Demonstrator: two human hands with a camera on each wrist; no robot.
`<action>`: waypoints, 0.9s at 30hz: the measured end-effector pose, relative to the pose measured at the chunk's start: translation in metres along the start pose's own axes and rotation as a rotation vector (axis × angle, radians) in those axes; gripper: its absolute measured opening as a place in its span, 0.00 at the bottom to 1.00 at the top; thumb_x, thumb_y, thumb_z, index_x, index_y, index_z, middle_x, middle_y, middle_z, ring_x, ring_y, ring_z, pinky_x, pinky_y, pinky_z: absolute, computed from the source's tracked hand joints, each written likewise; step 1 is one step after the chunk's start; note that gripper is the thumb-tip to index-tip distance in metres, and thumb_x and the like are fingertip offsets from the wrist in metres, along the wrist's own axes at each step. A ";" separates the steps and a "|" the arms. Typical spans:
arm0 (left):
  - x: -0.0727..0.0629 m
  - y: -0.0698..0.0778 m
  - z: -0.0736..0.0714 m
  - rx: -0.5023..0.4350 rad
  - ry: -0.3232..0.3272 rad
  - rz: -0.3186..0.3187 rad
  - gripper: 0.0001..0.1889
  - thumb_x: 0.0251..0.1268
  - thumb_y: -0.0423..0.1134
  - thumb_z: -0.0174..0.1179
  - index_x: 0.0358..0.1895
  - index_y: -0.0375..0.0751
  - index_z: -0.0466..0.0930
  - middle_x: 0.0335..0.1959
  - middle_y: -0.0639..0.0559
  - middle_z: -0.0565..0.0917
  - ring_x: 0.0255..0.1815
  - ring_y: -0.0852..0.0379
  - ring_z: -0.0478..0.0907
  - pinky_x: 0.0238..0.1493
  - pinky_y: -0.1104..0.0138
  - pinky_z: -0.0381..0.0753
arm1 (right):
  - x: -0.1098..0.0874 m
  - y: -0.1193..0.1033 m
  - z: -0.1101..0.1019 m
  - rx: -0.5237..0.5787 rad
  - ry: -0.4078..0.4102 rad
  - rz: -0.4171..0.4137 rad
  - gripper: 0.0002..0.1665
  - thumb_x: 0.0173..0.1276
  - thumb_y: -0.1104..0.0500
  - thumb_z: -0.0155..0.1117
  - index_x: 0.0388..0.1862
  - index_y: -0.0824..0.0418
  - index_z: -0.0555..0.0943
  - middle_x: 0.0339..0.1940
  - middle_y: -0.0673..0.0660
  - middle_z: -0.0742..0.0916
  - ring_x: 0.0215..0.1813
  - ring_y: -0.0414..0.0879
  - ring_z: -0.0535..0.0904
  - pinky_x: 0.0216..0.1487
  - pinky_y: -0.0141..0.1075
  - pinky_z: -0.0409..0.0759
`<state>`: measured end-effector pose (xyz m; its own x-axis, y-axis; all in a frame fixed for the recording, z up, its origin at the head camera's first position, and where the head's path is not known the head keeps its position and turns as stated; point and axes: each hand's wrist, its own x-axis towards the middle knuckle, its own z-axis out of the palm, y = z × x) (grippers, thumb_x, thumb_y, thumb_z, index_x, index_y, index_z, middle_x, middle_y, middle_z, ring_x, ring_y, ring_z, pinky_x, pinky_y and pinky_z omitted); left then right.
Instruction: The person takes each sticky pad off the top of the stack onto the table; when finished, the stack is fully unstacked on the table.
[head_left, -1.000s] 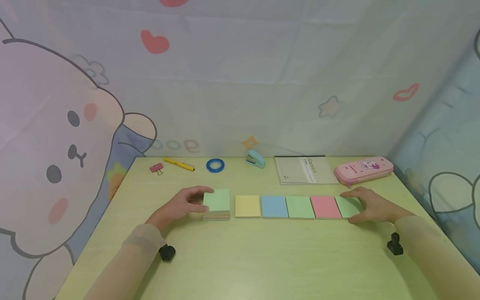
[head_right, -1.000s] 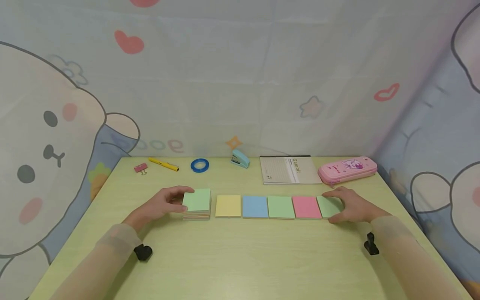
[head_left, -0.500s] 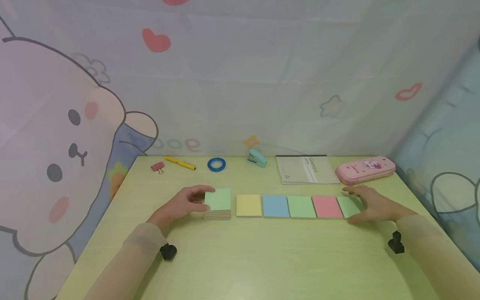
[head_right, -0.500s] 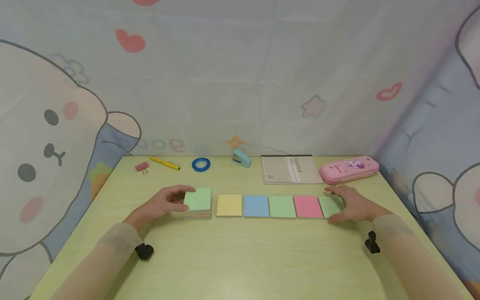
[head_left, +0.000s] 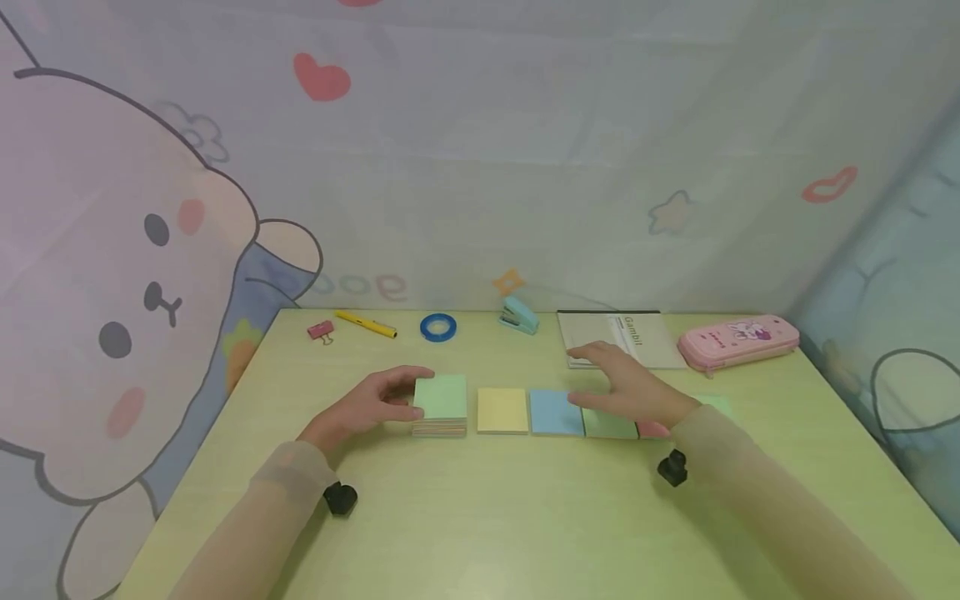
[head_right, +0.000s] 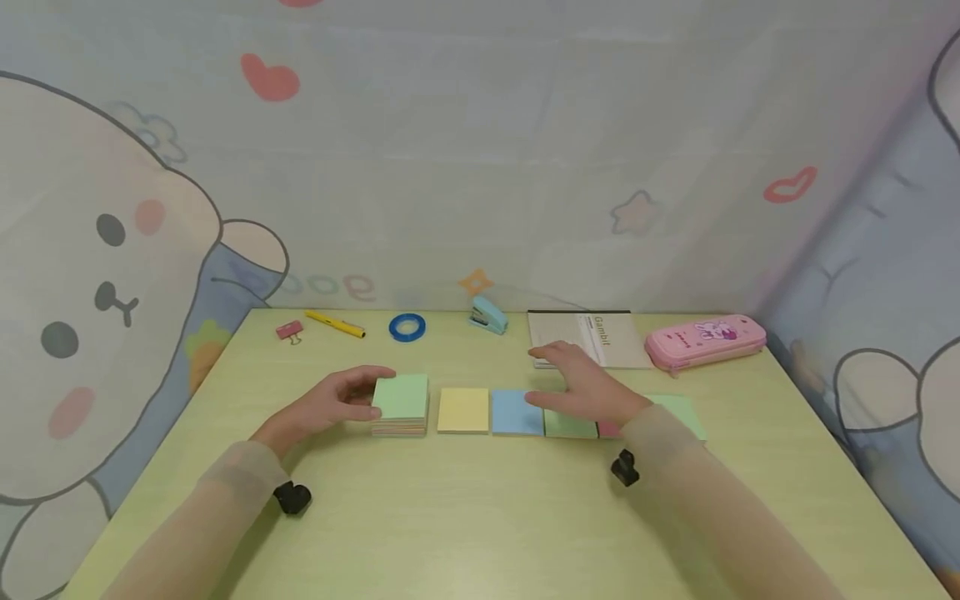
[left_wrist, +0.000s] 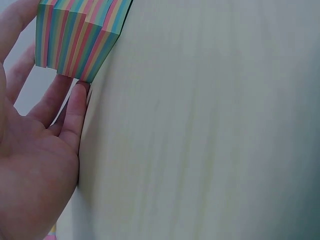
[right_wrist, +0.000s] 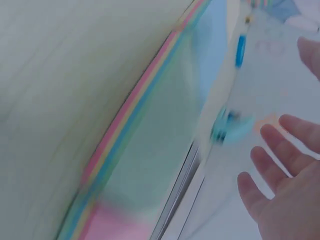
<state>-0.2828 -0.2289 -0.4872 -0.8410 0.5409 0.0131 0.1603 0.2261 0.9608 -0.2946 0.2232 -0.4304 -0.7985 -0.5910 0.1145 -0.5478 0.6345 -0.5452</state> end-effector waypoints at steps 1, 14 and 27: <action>0.000 -0.001 0.000 -0.005 0.000 0.001 0.33 0.69 0.33 0.70 0.76 0.37 0.70 0.68 0.35 0.77 0.64 0.42 0.76 0.59 0.70 0.80 | 0.009 -0.011 0.006 0.011 -0.008 -0.020 0.45 0.72 0.40 0.70 0.78 0.63 0.69 0.76 0.61 0.76 0.77 0.61 0.68 0.75 0.62 0.66; -0.002 0.003 -0.002 0.006 -0.004 -0.011 0.36 0.68 0.33 0.71 0.77 0.37 0.67 0.71 0.36 0.76 0.70 0.39 0.73 0.73 0.49 0.73 | 0.088 -0.096 0.082 -0.097 -0.150 -0.144 0.51 0.68 0.35 0.72 0.79 0.63 0.68 0.74 0.59 0.75 0.72 0.54 0.69 0.71 0.48 0.74; -0.002 0.000 -0.006 0.034 -0.033 -0.006 0.40 0.62 0.34 0.76 0.76 0.39 0.68 0.72 0.41 0.76 0.72 0.42 0.71 0.74 0.48 0.69 | 0.107 -0.110 0.106 -0.122 -0.140 -0.070 0.51 0.63 0.33 0.75 0.75 0.61 0.73 0.64 0.55 0.80 0.57 0.45 0.74 0.55 0.38 0.79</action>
<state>-0.2838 -0.2347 -0.4852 -0.8244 0.5660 -0.0026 0.1731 0.2565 0.9509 -0.2932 0.0375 -0.4464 -0.7196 -0.6938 0.0271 -0.6338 0.6404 -0.4339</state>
